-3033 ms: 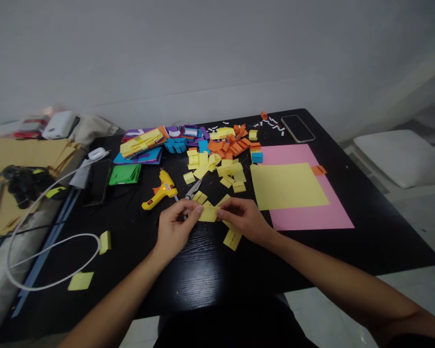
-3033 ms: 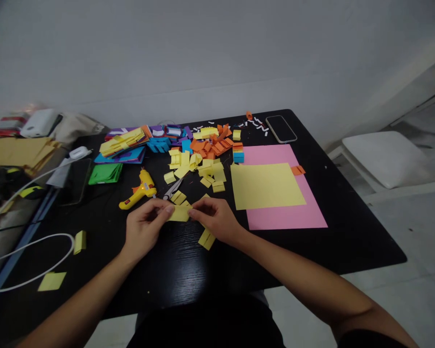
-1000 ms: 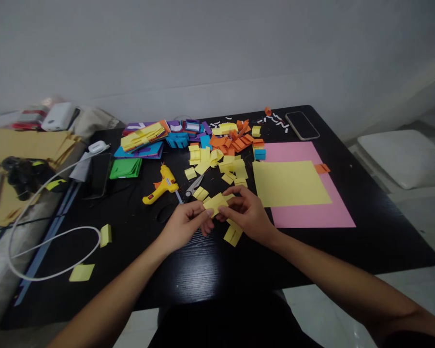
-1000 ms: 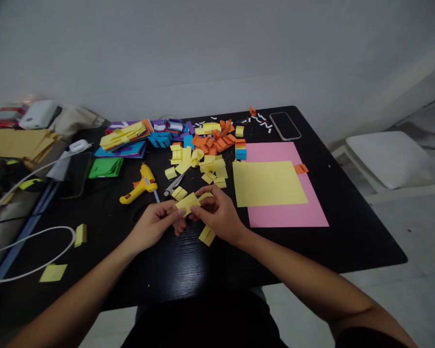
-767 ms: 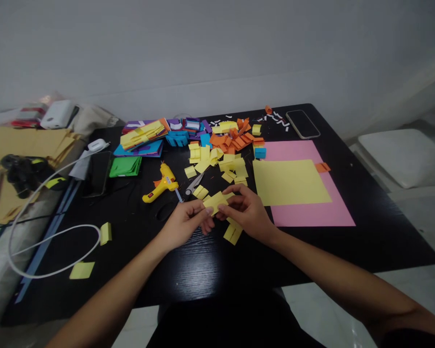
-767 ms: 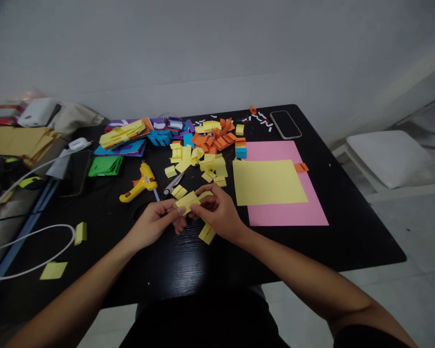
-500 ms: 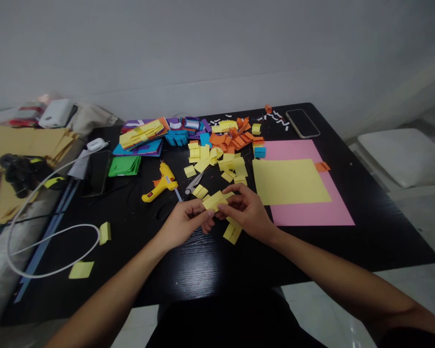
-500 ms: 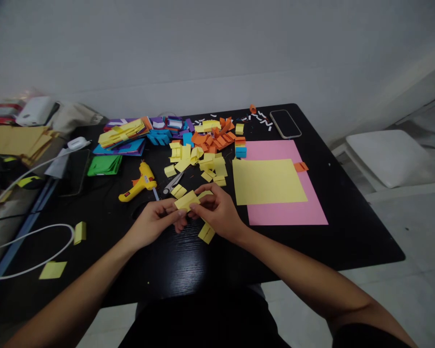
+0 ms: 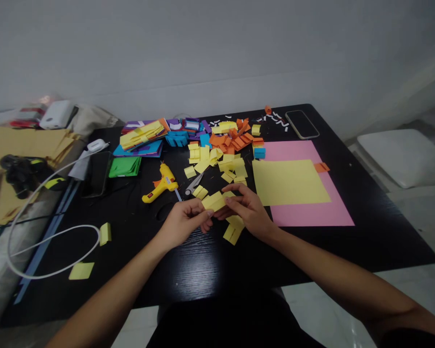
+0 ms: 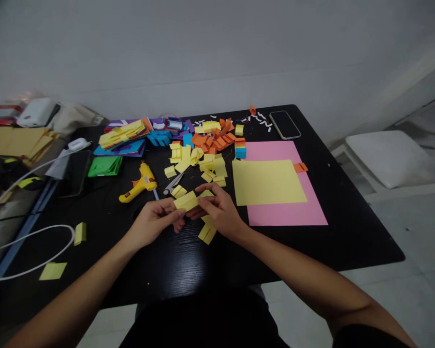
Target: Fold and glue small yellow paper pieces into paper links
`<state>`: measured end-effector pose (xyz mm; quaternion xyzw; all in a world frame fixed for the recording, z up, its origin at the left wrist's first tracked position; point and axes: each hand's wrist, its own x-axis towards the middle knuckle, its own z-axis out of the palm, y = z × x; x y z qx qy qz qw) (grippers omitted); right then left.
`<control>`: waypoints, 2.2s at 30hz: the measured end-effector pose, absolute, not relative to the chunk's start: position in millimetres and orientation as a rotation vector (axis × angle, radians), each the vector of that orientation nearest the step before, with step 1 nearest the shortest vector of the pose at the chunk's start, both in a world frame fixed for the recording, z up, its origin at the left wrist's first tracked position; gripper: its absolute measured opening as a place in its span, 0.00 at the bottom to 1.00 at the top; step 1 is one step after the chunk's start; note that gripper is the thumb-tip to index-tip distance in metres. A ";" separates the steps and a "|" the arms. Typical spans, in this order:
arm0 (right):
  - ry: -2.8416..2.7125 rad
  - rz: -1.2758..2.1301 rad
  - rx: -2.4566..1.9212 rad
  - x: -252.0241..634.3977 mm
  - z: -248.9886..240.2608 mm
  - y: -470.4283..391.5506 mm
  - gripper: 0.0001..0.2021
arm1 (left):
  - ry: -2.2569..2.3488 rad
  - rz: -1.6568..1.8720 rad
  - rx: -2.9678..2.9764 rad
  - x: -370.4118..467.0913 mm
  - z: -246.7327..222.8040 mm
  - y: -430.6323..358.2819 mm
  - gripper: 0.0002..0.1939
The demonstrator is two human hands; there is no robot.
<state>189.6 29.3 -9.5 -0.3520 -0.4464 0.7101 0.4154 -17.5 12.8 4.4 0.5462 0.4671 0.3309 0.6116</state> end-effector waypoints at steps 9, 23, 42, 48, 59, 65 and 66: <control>-1.176 1.722 -0.922 187.5 -8.9 28.0 0.18 | 1.074 0.747 1.240 -17.9 3.9 14.8 0.18; -1.153 1.701 -0.965 188.2 -12.7 31.9 0.19 | 1.072 0.708 1.270 -18.7 4.8 14.5 0.18; -1.184 1.691 -1.002 188.4 -15.0 34.2 0.15 | 1.151 0.733 1.448 -18.5 2.9 11.9 0.13; -1.208 1.685 -0.998 188.0 -13.4 31.4 0.15 | 1.204 0.811 1.538 -18.5 4.8 9.8 0.13; -1.289 1.676 -0.991 189.9 -9.8 29.9 0.14 | 1.214 0.785 1.581 -20.2 5.0 9.7 0.13; -1.345 1.610 -0.990 187.6 -10.5 27.7 0.11 | 1.216 0.808 1.630 -19.5 5.5 8.8 0.12; -1.361 1.578 -0.991 187.6 -10.4 27.6 0.10 | 1.212 0.800 1.641 -20.0 4.9 8.6 0.12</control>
